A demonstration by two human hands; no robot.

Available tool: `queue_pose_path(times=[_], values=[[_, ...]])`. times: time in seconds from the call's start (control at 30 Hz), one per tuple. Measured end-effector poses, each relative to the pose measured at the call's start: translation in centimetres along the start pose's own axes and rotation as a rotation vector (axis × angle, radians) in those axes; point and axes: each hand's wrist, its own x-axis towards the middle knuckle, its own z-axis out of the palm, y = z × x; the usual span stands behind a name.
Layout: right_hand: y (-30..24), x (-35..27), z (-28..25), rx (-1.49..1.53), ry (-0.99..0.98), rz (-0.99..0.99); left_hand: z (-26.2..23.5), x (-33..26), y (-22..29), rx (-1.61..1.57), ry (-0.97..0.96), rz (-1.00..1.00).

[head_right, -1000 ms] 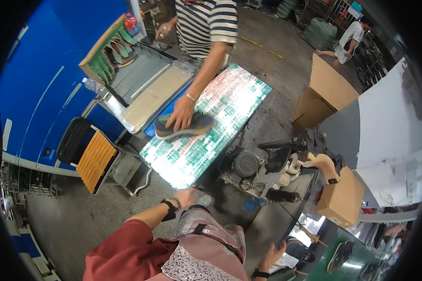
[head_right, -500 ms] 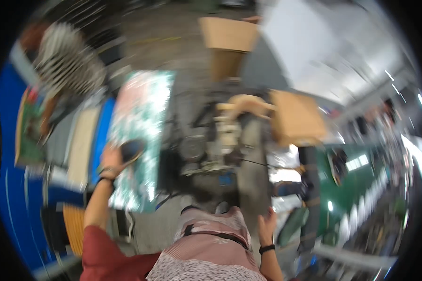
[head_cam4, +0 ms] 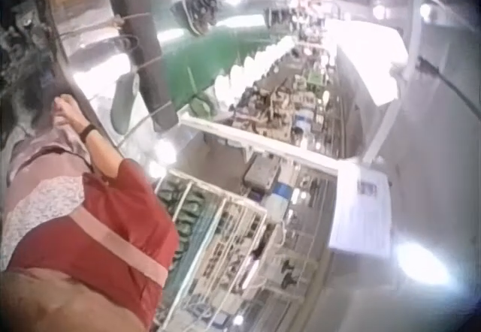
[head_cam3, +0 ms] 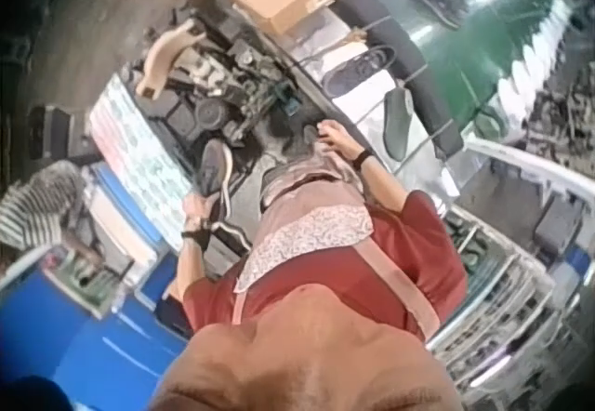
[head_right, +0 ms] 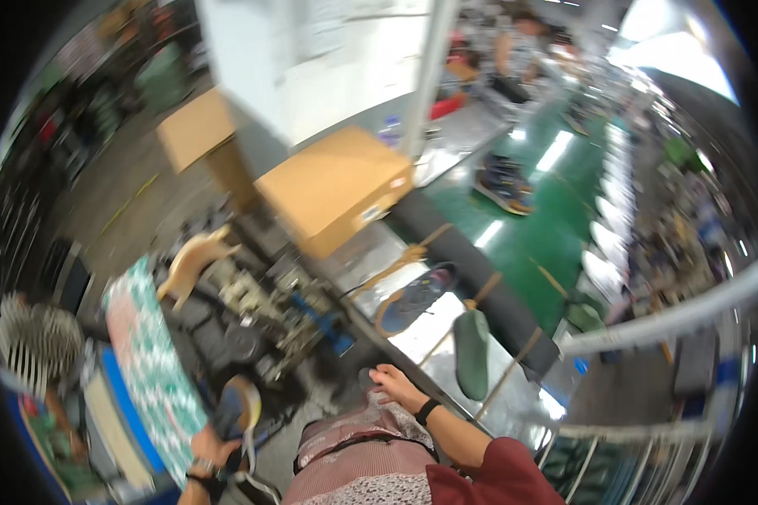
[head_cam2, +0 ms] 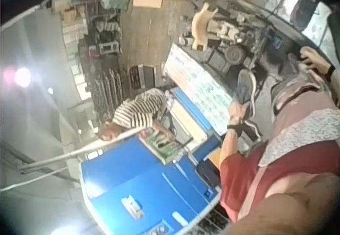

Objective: Organizing finished shoes and green shoe lasts from an assembly line onto a storage rack.

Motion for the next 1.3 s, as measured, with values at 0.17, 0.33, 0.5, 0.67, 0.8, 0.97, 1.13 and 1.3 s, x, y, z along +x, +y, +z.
queue_pose_path(times=[0.17, 0.33, 0.5, 0.67, 0.8, 0.97, 1.13, 1.3], values=[[-1.3, 7.4, 2.0, 0.315, -0.665, 0.096, -6.9, -0.4, 17.2, -0.015, 0.220, 0.735], [-13.9, -2.6, 8.0, 0.405, -0.666, 0.159, -5.6, 0.2, 22.4, -0.075, 0.583, 0.856], [-17.8, -1.3, 9.5, -0.075, -0.414, -0.699, -2.8, 2.3, 24.0, -0.323, 0.677, 0.495], [-22.1, -1.9, 15.4, -0.662, -0.134, -1.162, -3.1, 6.1, 23.2, -0.669, 0.635, 0.472], [-22.7, -1.8, 17.6, -1.011, 0.061, -1.209, -0.8, 8.0, 22.4, -0.872, 0.719, 0.487], [-24.2, -3.9, 22.8, -1.461, 0.146, -1.299, 0.3, 9.0, 22.9, -1.194, 0.721, 0.471], [-21.3, -4.2, 22.5, -1.329, 0.156, -1.297, 2.9, 7.8, 20.9, -1.210, 0.600, 0.404], [-20.5, -5.2, 21.4, -1.295, 0.156, -1.305, 8.3, 5.3, 20.0, -1.659, 0.317, 0.125]])
